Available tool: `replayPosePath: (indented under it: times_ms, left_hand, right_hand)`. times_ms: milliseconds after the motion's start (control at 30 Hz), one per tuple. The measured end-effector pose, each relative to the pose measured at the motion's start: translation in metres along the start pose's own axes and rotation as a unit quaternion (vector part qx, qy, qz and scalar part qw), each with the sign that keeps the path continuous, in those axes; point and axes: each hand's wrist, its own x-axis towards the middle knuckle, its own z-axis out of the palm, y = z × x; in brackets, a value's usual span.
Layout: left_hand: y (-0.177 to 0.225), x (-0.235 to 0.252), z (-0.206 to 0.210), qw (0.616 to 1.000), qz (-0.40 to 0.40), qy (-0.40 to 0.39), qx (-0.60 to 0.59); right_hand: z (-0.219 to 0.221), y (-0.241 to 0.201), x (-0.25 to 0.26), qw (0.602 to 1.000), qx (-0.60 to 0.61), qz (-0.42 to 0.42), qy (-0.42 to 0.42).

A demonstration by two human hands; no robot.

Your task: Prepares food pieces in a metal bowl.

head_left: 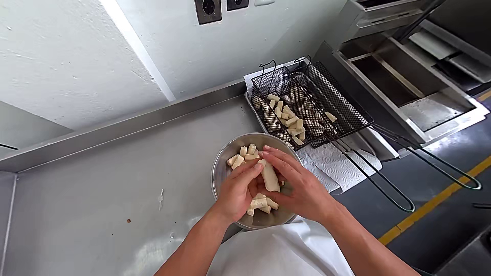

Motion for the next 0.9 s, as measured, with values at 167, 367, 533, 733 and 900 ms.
replayPosePath:
  times_ms: [167,367,533,733,900]
  left_hand:
    - [-0.001,0.0,0.005,1.0,-0.013,0.025,0.003]
    - [0.004,-0.001,0.002,0.999,-0.043,0.002,-0.005]
    - [0.006,0.001,0.013,0.991,0.087,-0.011,0.097]
    - [0.01,0.017,0.035,0.978,0.186,-0.074,0.053]
    - [-0.013,0.007,0.046,0.963,0.243,-0.118,0.025]
  right_hand:
    - [0.0,-0.003,0.006,0.999,-0.051,-0.012,0.012]
    - [0.006,-0.002,0.01,0.995,-0.095,-0.037,0.019]
    - [-0.009,-0.01,0.014,0.969,0.195,0.149,-0.002]
    - [0.025,-0.077,0.033,0.971,0.15,0.027,0.185]
    - [-0.02,-0.07,0.061,0.984,0.025,0.03,0.172]
